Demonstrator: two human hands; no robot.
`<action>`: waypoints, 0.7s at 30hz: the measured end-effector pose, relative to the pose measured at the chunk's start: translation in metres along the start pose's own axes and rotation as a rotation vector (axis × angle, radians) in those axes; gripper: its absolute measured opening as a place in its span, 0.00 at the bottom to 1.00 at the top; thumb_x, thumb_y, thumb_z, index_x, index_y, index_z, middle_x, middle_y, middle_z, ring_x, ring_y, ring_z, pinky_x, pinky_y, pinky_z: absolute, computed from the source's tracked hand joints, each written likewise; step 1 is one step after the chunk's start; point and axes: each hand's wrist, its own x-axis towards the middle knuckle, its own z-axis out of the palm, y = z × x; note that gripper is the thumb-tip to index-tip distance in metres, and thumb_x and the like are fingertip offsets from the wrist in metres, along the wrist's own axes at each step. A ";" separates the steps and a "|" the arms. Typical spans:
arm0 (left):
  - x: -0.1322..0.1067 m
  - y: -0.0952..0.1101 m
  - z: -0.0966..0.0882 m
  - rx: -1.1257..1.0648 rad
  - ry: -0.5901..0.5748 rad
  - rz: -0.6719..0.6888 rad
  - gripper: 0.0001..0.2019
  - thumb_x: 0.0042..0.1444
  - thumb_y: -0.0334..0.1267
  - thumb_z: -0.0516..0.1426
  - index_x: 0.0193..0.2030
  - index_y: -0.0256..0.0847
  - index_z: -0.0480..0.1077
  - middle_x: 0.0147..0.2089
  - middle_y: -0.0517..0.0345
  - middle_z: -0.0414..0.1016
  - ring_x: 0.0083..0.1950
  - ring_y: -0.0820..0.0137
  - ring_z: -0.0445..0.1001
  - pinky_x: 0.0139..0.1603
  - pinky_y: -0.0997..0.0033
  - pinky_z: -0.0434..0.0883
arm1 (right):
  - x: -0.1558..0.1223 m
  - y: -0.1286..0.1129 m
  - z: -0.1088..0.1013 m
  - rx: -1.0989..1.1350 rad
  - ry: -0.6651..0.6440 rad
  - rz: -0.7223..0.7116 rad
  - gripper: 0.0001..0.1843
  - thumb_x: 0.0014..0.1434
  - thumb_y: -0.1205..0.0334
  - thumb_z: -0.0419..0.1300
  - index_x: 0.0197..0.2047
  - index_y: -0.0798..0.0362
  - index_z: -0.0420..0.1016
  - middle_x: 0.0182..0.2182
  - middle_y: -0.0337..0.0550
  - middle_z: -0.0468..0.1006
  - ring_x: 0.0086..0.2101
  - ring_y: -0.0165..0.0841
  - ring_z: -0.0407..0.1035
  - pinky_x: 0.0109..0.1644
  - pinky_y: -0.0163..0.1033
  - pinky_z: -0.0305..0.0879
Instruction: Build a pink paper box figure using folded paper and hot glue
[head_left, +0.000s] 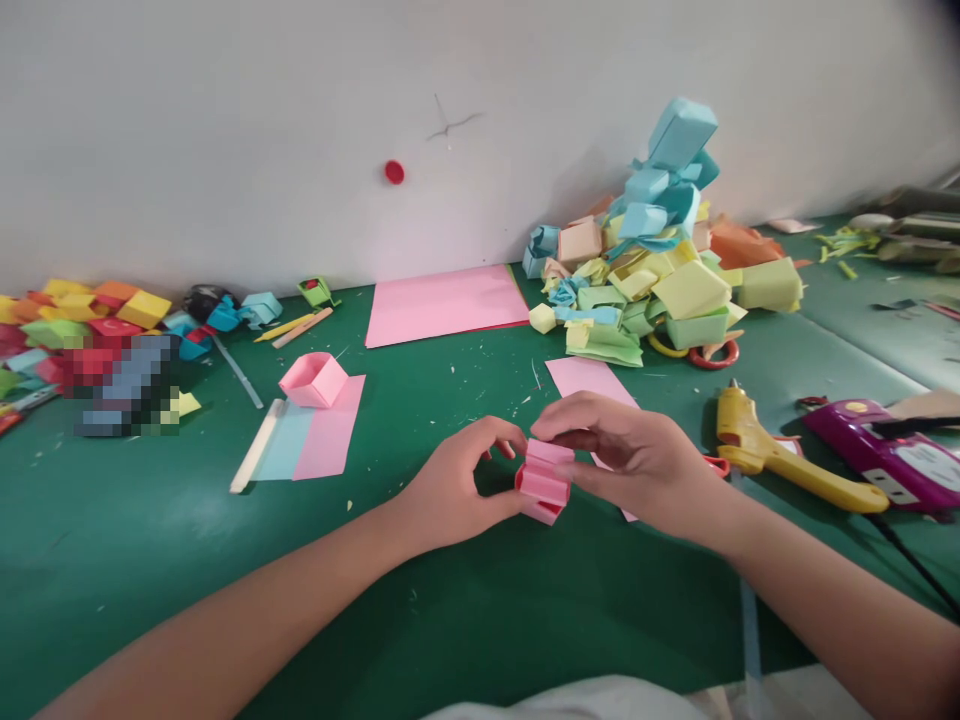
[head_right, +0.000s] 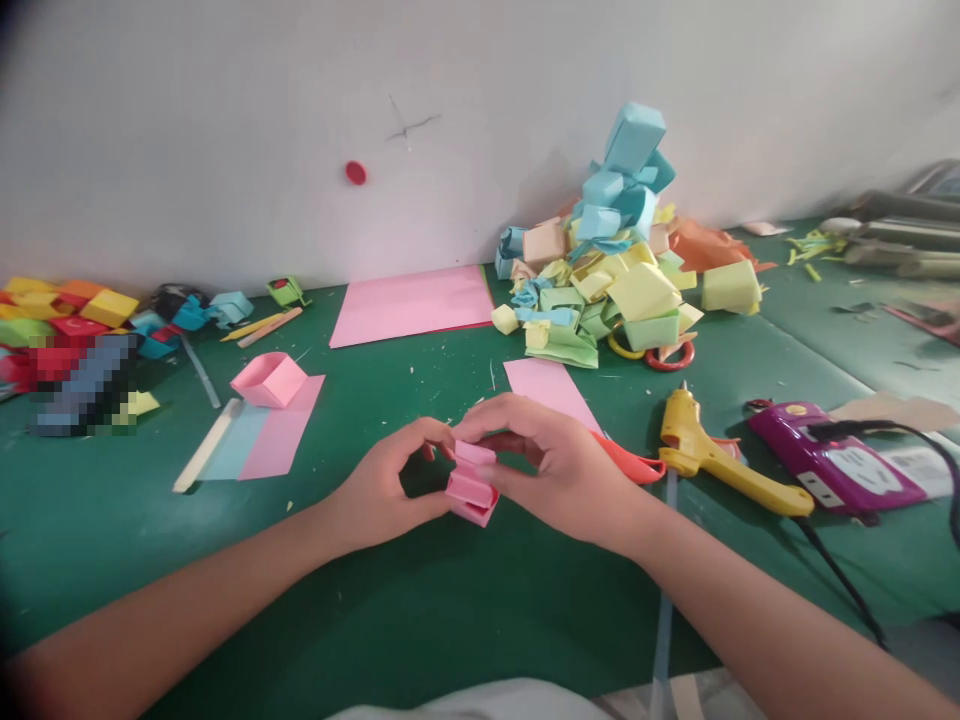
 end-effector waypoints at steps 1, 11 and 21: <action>0.000 0.001 0.001 -0.012 -0.004 -0.024 0.15 0.54 0.34 0.65 0.48 0.44 0.69 0.44 0.60 0.77 0.43 0.68 0.76 0.45 0.67 0.73 | 0.000 -0.001 0.000 0.001 -0.007 -0.001 0.14 0.65 0.65 0.65 0.53 0.46 0.78 0.49 0.45 0.77 0.48 0.36 0.75 0.57 0.47 0.77; 0.001 0.009 0.002 -0.113 -0.096 0.000 0.14 0.60 0.30 0.58 0.53 0.44 0.71 0.50 0.54 0.78 0.48 0.64 0.77 0.49 0.63 0.75 | -0.001 -0.001 -0.001 -0.197 -0.085 -0.075 0.16 0.66 0.70 0.62 0.54 0.44 0.76 0.49 0.44 0.77 0.48 0.37 0.76 0.53 0.46 0.79; 0.006 0.007 -0.001 -0.090 -0.158 -0.120 0.10 0.61 0.40 0.62 0.49 0.43 0.75 0.45 0.56 0.81 0.43 0.64 0.79 0.44 0.64 0.76 | 0.000 -0.003 -0.004 -0.377 -0.041 -0.175 0.16 0.66 0.70 0.59 0.53 0.43 0.76 0.47 0.43 0.79 0.46 0.35 0.76 0.46 0.41 0.78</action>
